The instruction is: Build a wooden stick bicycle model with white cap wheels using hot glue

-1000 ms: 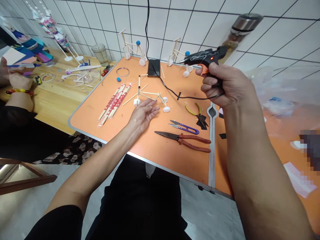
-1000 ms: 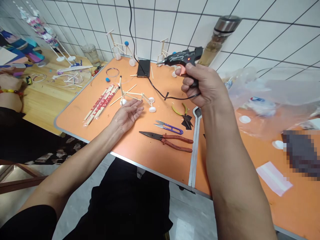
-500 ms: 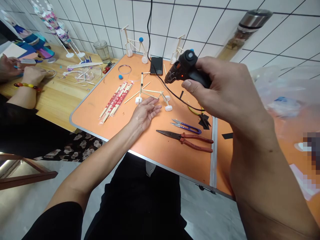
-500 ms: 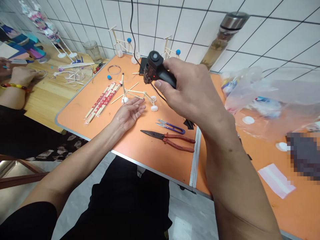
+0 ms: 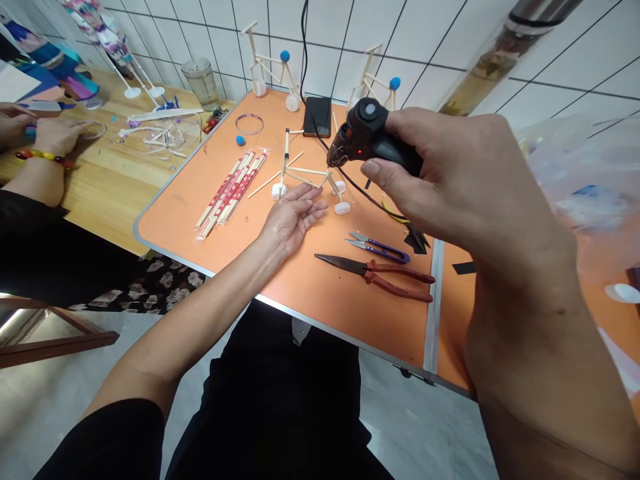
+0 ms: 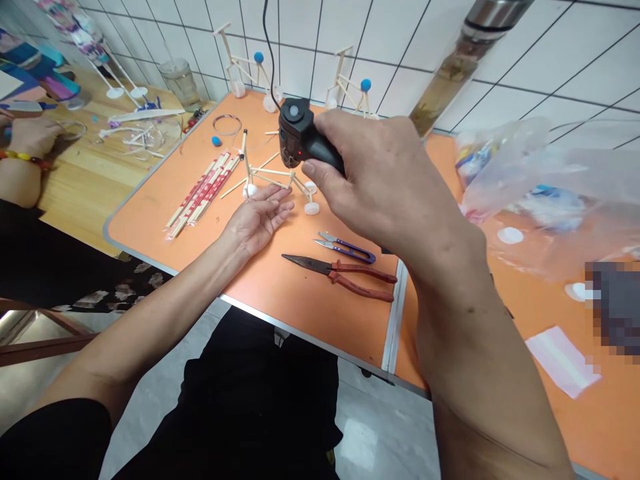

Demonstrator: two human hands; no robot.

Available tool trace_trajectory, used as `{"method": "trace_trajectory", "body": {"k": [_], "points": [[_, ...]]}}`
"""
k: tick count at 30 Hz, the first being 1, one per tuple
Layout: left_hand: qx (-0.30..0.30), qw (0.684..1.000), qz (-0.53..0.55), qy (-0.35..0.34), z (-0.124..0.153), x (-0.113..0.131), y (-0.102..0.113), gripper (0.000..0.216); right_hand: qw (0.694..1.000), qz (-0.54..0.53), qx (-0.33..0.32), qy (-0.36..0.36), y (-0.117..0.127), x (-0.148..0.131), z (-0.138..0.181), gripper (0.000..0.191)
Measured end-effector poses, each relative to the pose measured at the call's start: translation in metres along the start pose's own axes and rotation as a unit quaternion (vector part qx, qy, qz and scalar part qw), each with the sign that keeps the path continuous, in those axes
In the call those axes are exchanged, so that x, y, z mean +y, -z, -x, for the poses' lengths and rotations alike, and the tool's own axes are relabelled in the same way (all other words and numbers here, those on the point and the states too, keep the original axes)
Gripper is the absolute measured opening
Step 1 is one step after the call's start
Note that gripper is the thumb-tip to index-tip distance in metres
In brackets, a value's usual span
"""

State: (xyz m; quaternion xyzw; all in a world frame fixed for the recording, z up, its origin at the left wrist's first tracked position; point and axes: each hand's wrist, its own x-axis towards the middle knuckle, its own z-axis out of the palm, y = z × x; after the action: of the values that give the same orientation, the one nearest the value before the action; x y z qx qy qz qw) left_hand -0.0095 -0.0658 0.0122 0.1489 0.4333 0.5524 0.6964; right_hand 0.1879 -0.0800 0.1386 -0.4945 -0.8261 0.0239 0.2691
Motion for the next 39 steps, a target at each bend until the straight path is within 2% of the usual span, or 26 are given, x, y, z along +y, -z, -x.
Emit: {"method": "trace_trajectory", "body": {"k": [8, 19, 25, 33, 39], "points": [[0.000, 0.999, 0.038, 0.022, 0.0010, 0.0007, -0.0015, 0.069, 0.999, 0.032, -0.027, -0.018, -0.0003, -0.0013, -0.0002, 0.024], [-0.002, 0.999, 0.036, 0.025, 0.0008, 0.0009, -0.0027, 0.070, 0.999, 0.038, -0.027, 0.003, 0.0012, -0.0071, -0.0012, 0.034], [0.006, 0.999, 0.038, 0.029, 0.0024, 0.0020, -0.0050, 0.075, 0.998, 0.054, -0.024, 0.012, -0.0007, -0.0054, -0.0012, 0.031], [-0.002, 1.000, 0.016, 0.011, -0.0008, 0.0003, -0.0021, 0.061, 0.998, 0.050, -0.024, 0.011, -0.0031, -0.0027, -0.0008, 0.036], [0.004, 0.999, 0.036, 0.022, 0.0014, 0.0017, -0.0037, 0.066, 0.998, 0.044, -0.025, 0.026, -0.0027, -0.0027, -0.0012, 0.033]]}}
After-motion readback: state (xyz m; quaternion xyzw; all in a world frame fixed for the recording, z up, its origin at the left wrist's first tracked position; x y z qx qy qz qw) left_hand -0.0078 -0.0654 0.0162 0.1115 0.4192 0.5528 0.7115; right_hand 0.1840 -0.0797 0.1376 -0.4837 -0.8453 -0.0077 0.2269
